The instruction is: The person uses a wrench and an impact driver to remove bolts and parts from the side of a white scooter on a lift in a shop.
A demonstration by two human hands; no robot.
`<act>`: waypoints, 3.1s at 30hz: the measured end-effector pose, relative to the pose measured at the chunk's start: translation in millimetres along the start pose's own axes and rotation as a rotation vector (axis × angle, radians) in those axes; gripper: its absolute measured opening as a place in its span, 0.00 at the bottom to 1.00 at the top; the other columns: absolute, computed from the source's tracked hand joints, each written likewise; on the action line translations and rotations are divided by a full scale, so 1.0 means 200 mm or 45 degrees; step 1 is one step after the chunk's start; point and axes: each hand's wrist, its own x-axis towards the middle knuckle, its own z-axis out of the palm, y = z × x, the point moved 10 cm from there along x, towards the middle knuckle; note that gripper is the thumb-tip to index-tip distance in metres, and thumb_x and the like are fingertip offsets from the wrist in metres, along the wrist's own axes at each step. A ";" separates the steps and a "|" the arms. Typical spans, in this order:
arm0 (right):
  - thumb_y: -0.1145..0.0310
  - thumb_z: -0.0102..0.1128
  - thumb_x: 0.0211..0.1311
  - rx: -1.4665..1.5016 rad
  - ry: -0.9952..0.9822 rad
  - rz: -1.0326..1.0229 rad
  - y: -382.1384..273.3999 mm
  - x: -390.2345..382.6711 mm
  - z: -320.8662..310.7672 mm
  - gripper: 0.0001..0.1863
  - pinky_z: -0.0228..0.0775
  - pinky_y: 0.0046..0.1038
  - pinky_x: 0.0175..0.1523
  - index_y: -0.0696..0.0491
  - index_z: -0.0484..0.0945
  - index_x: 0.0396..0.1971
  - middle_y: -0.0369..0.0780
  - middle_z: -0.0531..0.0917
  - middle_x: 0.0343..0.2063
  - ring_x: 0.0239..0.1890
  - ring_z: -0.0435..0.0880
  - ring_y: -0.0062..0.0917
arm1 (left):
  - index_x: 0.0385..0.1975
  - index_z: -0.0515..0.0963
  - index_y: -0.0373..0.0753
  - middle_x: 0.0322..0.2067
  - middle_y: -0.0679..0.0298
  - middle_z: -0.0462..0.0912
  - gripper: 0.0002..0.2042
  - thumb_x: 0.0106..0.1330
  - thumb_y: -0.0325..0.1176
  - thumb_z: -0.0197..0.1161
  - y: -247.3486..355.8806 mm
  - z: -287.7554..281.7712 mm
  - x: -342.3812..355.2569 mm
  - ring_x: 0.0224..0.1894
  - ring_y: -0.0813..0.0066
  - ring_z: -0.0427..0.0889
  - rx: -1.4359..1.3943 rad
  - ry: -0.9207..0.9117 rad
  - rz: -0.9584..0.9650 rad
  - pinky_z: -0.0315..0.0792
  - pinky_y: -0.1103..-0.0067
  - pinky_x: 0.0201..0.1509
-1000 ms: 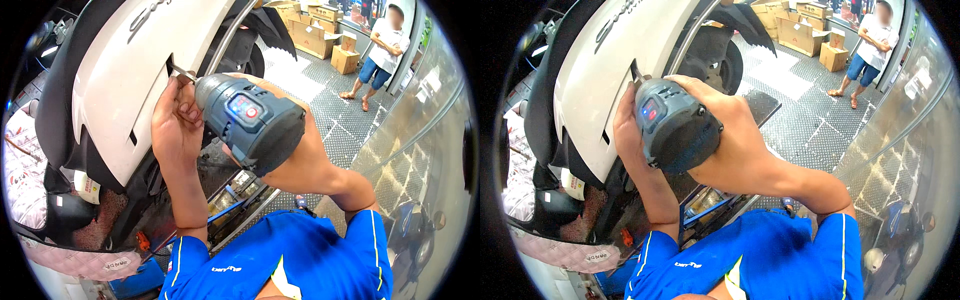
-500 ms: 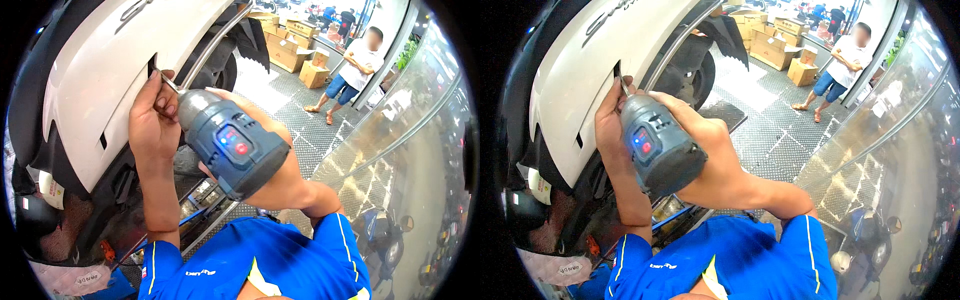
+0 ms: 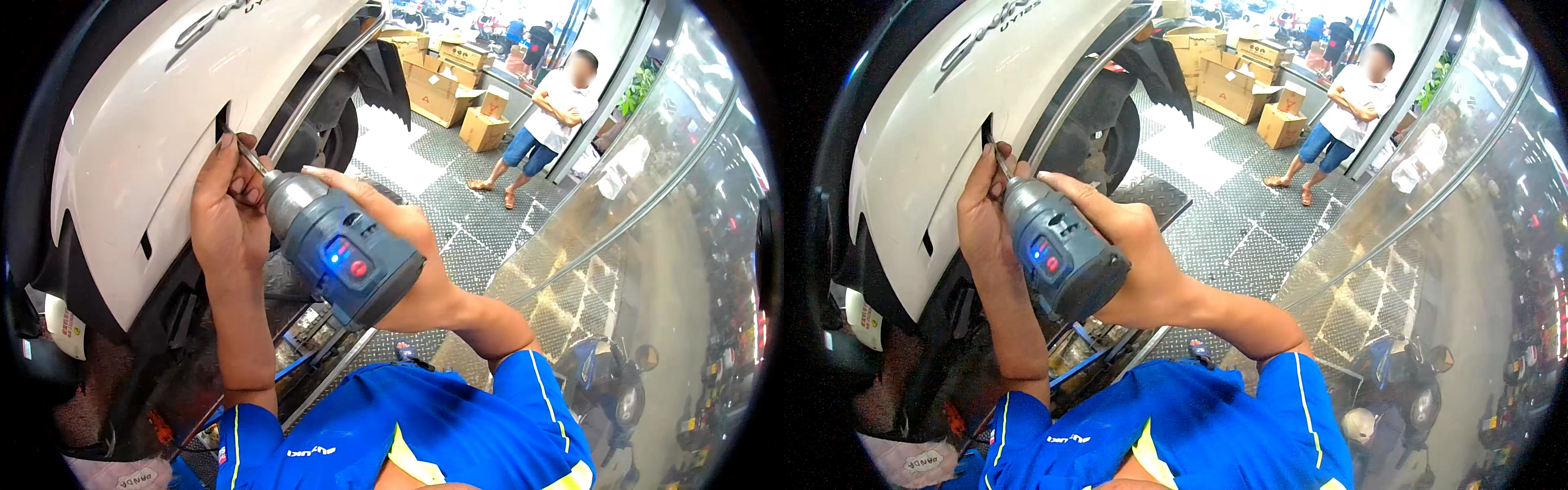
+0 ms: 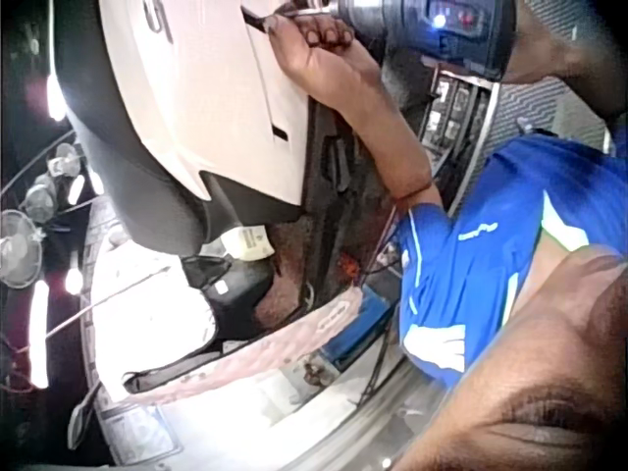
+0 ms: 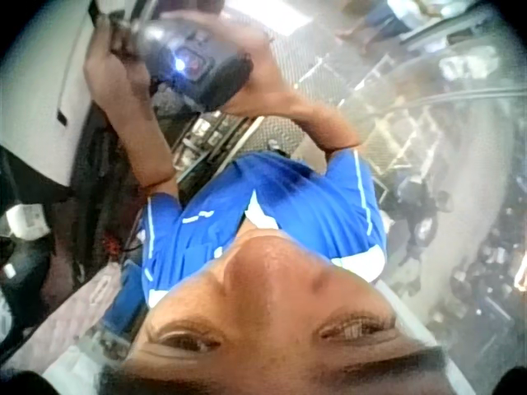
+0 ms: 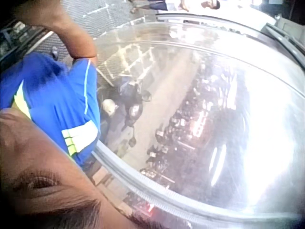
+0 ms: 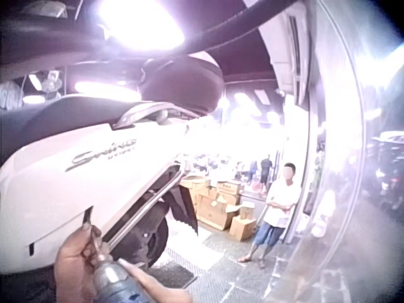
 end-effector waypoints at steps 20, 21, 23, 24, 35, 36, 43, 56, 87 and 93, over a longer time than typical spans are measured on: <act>0.72 0.76 0.45 -0.121 -0.093 0.087 -0.11 0.08 0.00 0.43 0.76 0.29 0.55 0.62 0.68 0.65 0.51 0.83 0.51 0.49 0.86 0.36 | 0.39 0.77 0.32 0.18 0.77 0.59 0.12 0.78 0.36 0.54 0.02 0.02 -0.02 0.22 0.86 0.59 -0.036 0.046 -0.031 0.66 0.86 0.36; 0.71 0.76 0.45 -0.114 -0.096 0.102 -0.09 0.07 0.00 0.43 0.75 0.27 0.56 0.62 0.69 0.65 0.49 0.83 0.51 0.48 0.86 0.30 | 0.39 0.76 0.34 0.18 0.76 0.58 0.12 0.78 0.37 0.54 0.02 0.01 -0.02 0.22 0.86 0.59 0.007 0.009 0.019 0.61 0.85 0.31; 0.71 0.77 0.46 -0.134 -0.098 -0.008 -0.07 0.07 -0.01 0.43 0.75 0.27 0.56 0.62 0.69 0.66 0.48 0.84 0.50 0.47 0.87 0.30 | 0.38 0.76 0.35 0.18 0.76 0.58 0.12 0.78 0.38 0.55 0.02 0.03 -0.02 0.22 0.86 0.59 0.031 -0.014 0.001 0.58 0.84 0.29; 0.70 0.77 0.46 -0.148 -0.095 -0.061 -0.06 0.06 -0.03 0.43 0.75 0.28 0.56 0.62 0.68 0.66 0.48 0.84 0.49 0.47 0.87 0.30 | 0.38 0.75 0.36 0.19 0.76 0.58 0.12 0.78 0.39 0.55 0.02 0.04 -0.02 0.22 0.86 0.59 0.040 -0.030 -0.011 0.56 0.84 0.28; 0.69 0.74 0.47 -0.237 -0.085 -0.116 -0.07 0.03 -0.01 0.43 0.78 0.28 0.50 0.60 0.69 0.67 0.51 0.86 0.47 0.43 0.90 0.37 | 0.37 0.76 0.36 0.18 0.77 0.59 0.12 0.78 0.39 0.54 0.01 0.02 -0.03 0.21 0.86 0.59 0.031 -0.009 -0.023 0.56 0.84 0.28; 0.69 0.74 0.46 -0.262 -0.106 -0.101 -0.07 0.04 0.00 0.43 0.79 0.28 0.50 0.59 0.69 0.67 0.51 0.86 0.46 0.44 0.90 0.37 | 0.38 0.76 0.36 0.18 0.77 0.59 0.12 0.78 0.39 0.54 0.00 0.01 -0.03 0.21 0.86 0.59 0.022 0.015 -0.024 0.57 0.84 0.28; 0.70 0.75 0.45 -0.295 -0.183 -0.070 -0.12 0.10 -0.03 0.42 0.78 0.29 0.51 0.59 0.71 0.65 0.49 0.85 0.46 0.44 0.89 0.33 | 0.42 0.76 0.33 0.20 0.77 0.62 0.12 0.78 0.36 0.51 0.00 0.04 -0.01 0.23 0.87 0.61 -0.062 -0.118 -0.014 0.57 0.84 0.29; 0.72 0.74 0.42 -0.244 -0.137 -0.104 -0.10 0.08 -0.02 0.44 0.78 0.32 0.50 0.61 0.68 0.66 0.55 0.85 0.46 0.45 0.89 0.44 | 0.43 0.77 0.31 0.20 0.75 0.61 0.13 0.79 0.36 0.51 0.00 0.03 -0.05 0.23 0.84 0.60 -0.066 0.006 -0.046 0.62 0.83 0.32; 0.70 0.75 0.47 -0.358 -0.089 -0.076 -0.10 0.03 0.00 0.39 0.76 0.29 0.56 0.61 0.72 0.62 0.49 0.83 0.52 0.50 0.87 0.34 | 0.48 0.72 0.29 0.21 0.76 0.61 0.18 0.80 0.43 0.50 -0.02 0.04 -0.02 0.23 0.84 0.60 -0.095 -0.152 -0.026 0.59 0.81 0.30; 0.70 0.75 0.51 -0.385 -0.092 -0.013 -0.11 0.02 0.02 0.37 0.77 0.28 0.57 0.62 0.71 0.63 0.46 0.85 0.50 0.48 0.88 0.30 | 0.44 0.74 0.28 0.19 0.74 0.59 0.18 0.81 0.41 0.49 0.00 0.06 -0.02 0.21 0.83 0.59 -0.132 -0.127 0.016 0.59 0.80 0.27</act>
